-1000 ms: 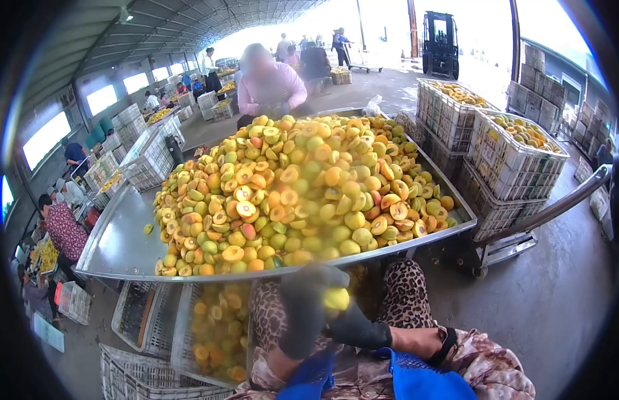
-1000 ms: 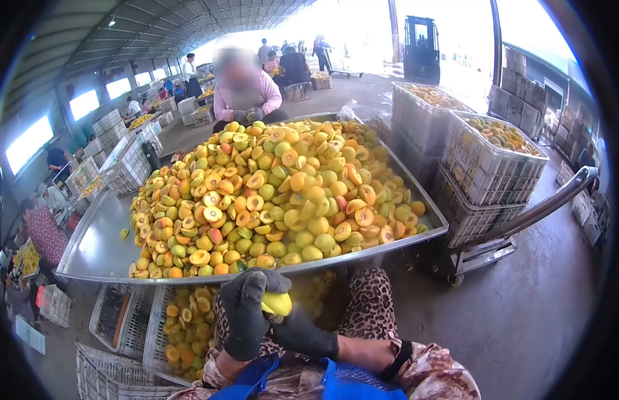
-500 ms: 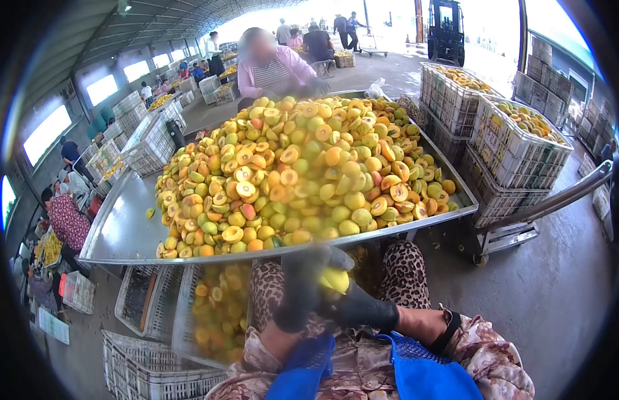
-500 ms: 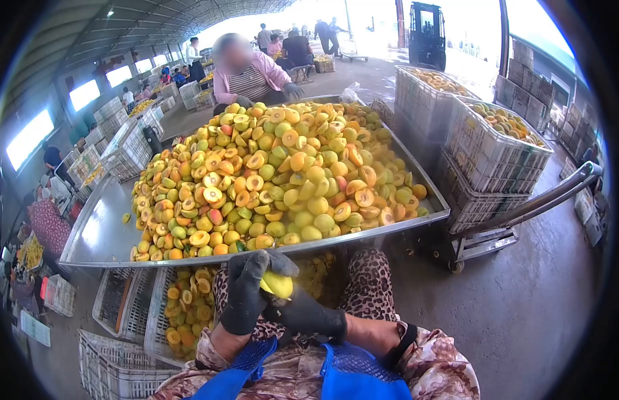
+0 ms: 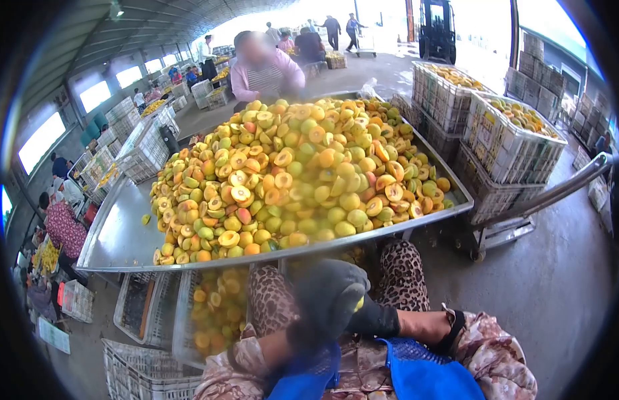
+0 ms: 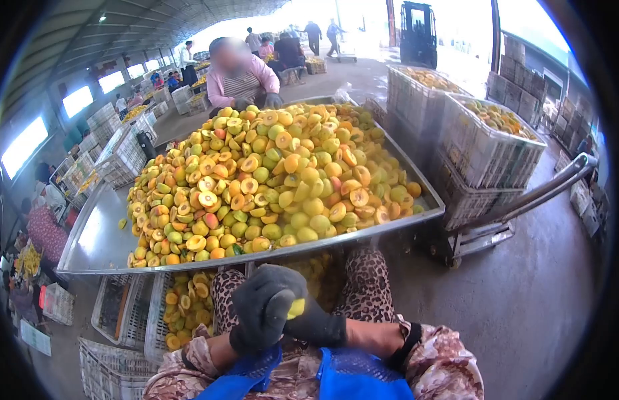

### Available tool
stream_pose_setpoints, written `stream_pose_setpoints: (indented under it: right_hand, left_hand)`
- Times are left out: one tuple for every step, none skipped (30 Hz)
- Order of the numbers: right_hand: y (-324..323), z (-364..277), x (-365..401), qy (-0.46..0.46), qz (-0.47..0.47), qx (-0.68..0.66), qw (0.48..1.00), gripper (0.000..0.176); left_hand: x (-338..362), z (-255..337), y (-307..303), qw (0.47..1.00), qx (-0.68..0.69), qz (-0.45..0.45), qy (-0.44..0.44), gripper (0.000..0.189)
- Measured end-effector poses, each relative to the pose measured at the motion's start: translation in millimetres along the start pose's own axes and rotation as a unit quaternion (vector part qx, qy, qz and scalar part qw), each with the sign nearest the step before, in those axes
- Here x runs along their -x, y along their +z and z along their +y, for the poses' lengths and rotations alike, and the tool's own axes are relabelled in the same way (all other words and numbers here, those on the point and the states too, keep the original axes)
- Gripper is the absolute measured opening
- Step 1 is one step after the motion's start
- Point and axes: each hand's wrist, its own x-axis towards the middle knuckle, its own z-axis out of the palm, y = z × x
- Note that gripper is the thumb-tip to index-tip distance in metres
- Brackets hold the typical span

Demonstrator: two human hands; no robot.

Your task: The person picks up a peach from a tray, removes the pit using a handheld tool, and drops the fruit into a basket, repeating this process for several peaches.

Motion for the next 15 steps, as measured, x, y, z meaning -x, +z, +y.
stream_pose_setpoints:
  right_hand:
    - [-4,-8,0,-0.019,-0.027,0.024,0.999,0.028]
    - [-2,-20,4,-0.034,-0.048,0.044,0.997,0.029]
    - [-2,-44,-3,0.069,-0.061,-0.030,0.995,0.029]
    - [-6,-43,-3,0.153,-0.095,-0.073,0.981,0.028]
    - [-17,-38,-1,0.235,-0.131,-0.112,0.957,0.027]
    - [-22,-31,2,0.319,-0.163,-0.153,0.921,0.025]
    - [-14,-10,9,0.214,-0.113,-0.081,0.967,0.024]
    - [-2,21,19,0.105,-0.063,-0.005,0.992,0.023]
    - [7,37,25,-0.005,-0.009,0.067,0.998,0.021]
    - [7,30,22,-0.003,-0.017,0.054,0.998,0.021]
    - [3,18,14,-0.002,-0.031,0.043,0.999,0.021]
    - [2,2,10,0.036,-0.031,0.004,0.999,0.021]
    - [2,-13,6,0.073,-0.028,-0.036,0.996,0.022]
    - [1,-29,1,0.111,-0.022,-0.075,0.991,0.023]
    - [-1,-25,1,0.099,-0.033,-0.057,0.993,0.025]
  left_hand:
    - [-4,-4,-4,0.998,0.036,-0.008,-0.050,0.037]
    - [-4,-6,-9,0.992,0.072,-0.022,-0.104,0.052]
    - [-8,-9,-15,0.970,0.131,-0.036,-0.200,0.053]
    - [-7,-8,-19,0.962,0.129,-0.051,-0.235,0.036]
    - [-5,-8,-22,0.953,0.128,-0.064,-0.267,0.021]
    - [4,-7,-19,0.969,0.084,-0.061,-0.223,0.015]
    - [12,-6,-15,0.981,0.038,-0.055,-0.180,0.012]
    - [10,-5,-10,0.996,-0.028,-0.041,-0.079,0.019]
    - [9,-1,-6,0.995,-0.093,-0.030,0.021,0.032]
    - [8,5,-4,0.980,-0.158,-0.019,0.120,0.046]
    - [-5,14,-2,0.992,-0.078,-0.001,0.103,0.045]
    - [-4,6,-2,0.999,-0.036,0.002,0.012,0.044]
    - [-1,-8,-3,0.997,0.007,0.001,-0.081,0.043]
    - [0,-16,-5,0.984,0.049,0.004,-0.173,0.042]
    - [0,-17,-8,0.980,0.044,-0.007,-0.195,0.039]
